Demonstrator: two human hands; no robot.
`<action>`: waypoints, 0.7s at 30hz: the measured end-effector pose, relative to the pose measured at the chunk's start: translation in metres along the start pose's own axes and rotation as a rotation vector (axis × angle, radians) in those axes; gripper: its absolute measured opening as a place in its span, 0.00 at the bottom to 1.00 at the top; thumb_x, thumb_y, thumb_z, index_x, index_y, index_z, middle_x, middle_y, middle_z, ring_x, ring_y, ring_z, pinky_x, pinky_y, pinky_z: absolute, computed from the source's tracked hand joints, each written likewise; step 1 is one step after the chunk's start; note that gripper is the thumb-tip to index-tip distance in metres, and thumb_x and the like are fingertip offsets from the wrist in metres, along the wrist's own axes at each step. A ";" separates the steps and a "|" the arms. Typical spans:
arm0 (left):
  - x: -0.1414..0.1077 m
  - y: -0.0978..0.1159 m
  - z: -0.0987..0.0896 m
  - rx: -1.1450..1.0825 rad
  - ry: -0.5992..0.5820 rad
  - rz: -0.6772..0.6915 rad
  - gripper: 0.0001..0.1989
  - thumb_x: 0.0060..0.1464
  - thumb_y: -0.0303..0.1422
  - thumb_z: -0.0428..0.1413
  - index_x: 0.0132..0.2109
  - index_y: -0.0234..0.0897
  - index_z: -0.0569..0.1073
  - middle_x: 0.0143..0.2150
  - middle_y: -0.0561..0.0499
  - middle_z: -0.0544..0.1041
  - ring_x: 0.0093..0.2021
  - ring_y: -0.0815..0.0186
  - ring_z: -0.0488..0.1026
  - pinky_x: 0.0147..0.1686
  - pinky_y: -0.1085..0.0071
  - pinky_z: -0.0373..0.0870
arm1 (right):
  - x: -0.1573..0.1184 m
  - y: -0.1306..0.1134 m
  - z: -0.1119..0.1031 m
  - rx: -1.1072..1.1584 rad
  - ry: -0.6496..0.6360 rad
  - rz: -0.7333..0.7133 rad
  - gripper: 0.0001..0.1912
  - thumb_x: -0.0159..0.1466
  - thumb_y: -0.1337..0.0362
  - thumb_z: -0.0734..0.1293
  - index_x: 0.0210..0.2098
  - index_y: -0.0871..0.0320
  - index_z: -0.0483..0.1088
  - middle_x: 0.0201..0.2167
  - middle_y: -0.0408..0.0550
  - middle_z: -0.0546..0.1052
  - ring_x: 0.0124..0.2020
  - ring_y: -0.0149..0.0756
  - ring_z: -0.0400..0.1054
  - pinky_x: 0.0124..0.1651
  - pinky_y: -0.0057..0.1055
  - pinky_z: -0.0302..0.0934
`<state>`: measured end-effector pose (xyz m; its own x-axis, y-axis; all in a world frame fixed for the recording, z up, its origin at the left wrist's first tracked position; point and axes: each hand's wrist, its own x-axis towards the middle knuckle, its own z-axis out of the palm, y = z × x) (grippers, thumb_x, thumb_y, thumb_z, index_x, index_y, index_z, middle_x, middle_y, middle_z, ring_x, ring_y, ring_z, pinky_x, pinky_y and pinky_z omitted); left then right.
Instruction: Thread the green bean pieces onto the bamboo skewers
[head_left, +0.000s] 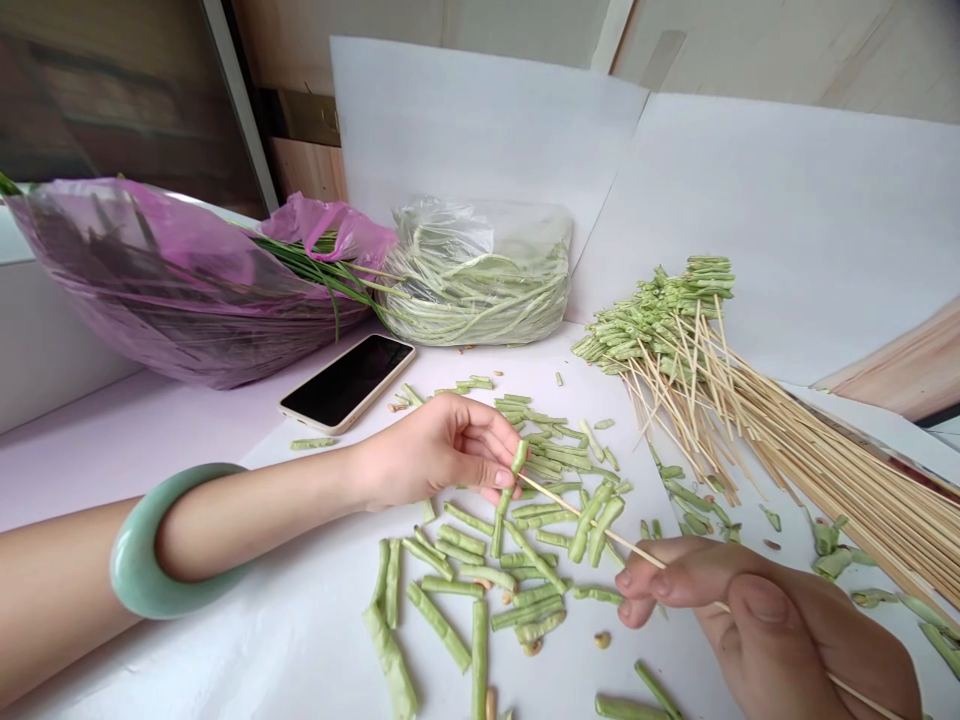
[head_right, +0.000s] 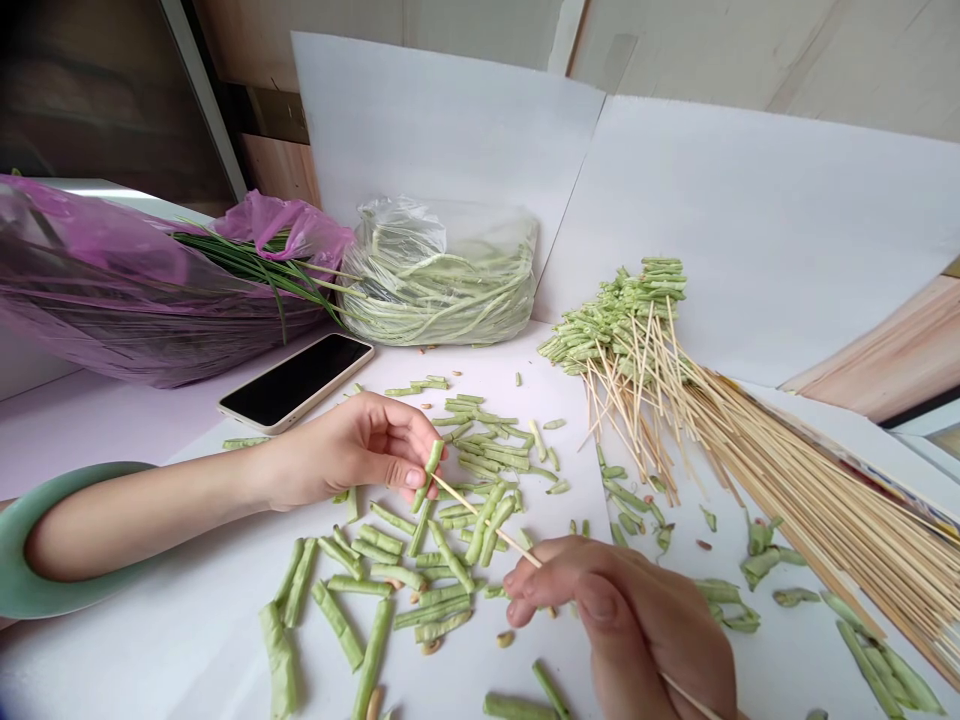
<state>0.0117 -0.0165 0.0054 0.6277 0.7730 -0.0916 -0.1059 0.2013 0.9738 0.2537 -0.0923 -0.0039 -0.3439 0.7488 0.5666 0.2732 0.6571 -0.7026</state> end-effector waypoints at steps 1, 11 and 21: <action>0.000 0.000 0.000 0.001 -0.001 0.000 0.06 0.44 0.22 0.62 0.31 0.28 0.72 0.27 0.50 0.76 0.27 0.72 0.73 0.30 0.76 0.72 | 0.000 0.001 0.000 -0.005 0.003 -0.002 0.13 0.68 0.63 0.55 0.37 0.50 0.71 0.25 0.43 0.76 0.30 0.34 0.73 0.36 0.28 0.72; 0.001 0.000 0.000 0.007 -0.006 0.002 0.06 0.44 0.21 0.61 0.32 0.27 0.72 0.26 0.50 0.76 0.28 0.71 0.74 0.30 0.76 0.71 | -0.002 0.004 -0.001 0.010 -0.010 0.010 0.15 0.67 0.65 0.53 0.37 0.48 0.70 0.27 0.43 0.77 0.30 0.34 0.73 0.36 0.28 0.72; -0.002 -0.002 0.004 0.162 0.027 -0.014 0.06 0.41 0.20 0.62 0.30 0.29 0.73 0.25 0.53 0.76 0.27 0.72 0.73 0.31 0.76 0.70 | 0.005 -0.005 0.004 -0.060 -0.060 -0.063 0.13 0.68 0.64 0.54 0.35 0.51 0.70 0.24 0.43 0.77 0.30 0.36 0.74 0.35 0.29 0.71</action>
<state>0.0140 -0.0210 0.0050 0.6070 0.7872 -0.1087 0.0299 0.1140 0.9930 0.2474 -0.0924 0.0005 -0.4143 0.7007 0.5808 0.3022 0.7079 -0.6384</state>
